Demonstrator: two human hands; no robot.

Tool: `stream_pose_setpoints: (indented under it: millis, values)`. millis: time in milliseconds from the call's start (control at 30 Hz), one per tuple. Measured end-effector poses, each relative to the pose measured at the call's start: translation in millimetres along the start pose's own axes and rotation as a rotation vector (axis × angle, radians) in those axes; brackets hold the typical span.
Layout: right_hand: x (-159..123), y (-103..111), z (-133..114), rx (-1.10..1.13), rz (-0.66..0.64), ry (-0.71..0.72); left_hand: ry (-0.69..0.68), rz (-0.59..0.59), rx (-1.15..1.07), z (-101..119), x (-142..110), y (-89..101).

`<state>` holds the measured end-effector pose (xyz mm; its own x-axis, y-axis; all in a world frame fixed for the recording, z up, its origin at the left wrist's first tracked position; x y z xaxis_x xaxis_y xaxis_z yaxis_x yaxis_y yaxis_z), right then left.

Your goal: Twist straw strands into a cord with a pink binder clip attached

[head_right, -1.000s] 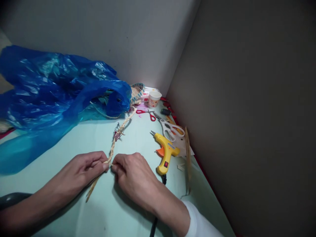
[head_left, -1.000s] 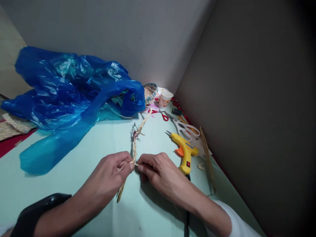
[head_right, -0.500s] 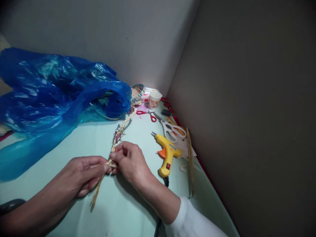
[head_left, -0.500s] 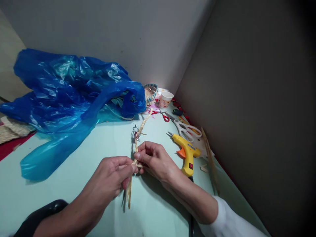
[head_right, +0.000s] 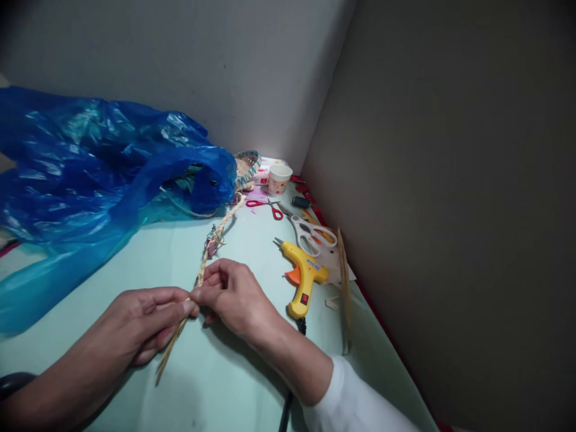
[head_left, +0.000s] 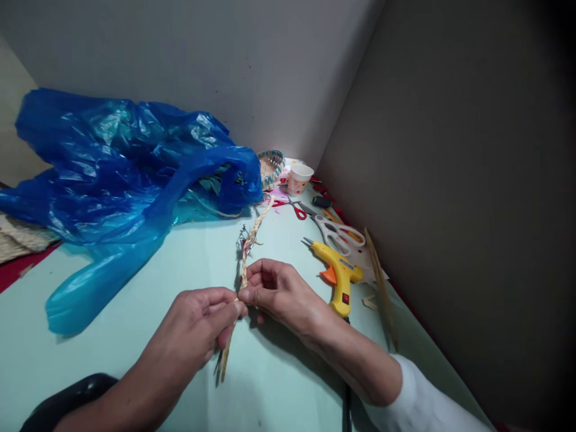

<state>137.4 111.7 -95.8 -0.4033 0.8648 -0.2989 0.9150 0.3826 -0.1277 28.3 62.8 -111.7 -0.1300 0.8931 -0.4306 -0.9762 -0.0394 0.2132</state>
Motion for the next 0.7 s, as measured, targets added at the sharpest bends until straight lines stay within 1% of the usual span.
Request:
stream_pose_setpoints:
  millis: [67, 100, 133, 200, 267, 333, 400, 467, 567, 700]
  values:
    - [0, 3, 1, -0.063, 0.100, 0.049, 0.023, -0.001, -0.021, -2, 0, -1.0]
    - [-1, 4, 1, -0.104, 0.134, 0.067, 0.021, -0.002, -0.027, -1, 0, -1.3]
    - [-2, 4, 1, -0.141, 0.141, 0.072, 0.011, -0.005, -0.026, -1, 0, -1.6]
    - [-5, 2, 2, -0.215, 0.081, 0.066, -0.027, -0.014, -0.010, 2, 0, -1.9]
    - [-12, 1, -3, -0.355, 0.004, 0.108, -0.057, -0.021, 0.008, 3, -1, -1.9]
    - [-17, 2, -12, -0.546, 0.001, 0.209, -0.076, -0.028, 0.006, 5, -1, -2.1]
    - [-21, 4, -19, -0.665, 0.030, 0.268, -0.089, -0.036, 0.003, 6, -1, -2.4]
    - [-21, 4, -18, -0.659, 0.026, 0.245, -0.109, -0.036, 0.013, 8, -1, -2.0]
    - [-19, 4, -11, -0.551, -0.002, 0.185, -0.135, -0.033, 0.073, 11, -2, -1.1]
    - [-17, 6, -4, -0.414, 0.045, 0.165, -0.163, -0.024, 0.195, 12, -4, 0.4]
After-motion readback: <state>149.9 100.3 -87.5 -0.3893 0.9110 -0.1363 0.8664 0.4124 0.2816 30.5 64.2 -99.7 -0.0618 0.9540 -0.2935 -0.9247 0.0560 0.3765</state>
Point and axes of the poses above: each hand's wrist, its own x-axis towards the middle knuckle, its own y-axis out of the back of the hand, z = x × y, the point moved 7 cm from there along x, towards the middle knuckle, and after that the axes turned 8 degrees about z, right-handed, at the moved point
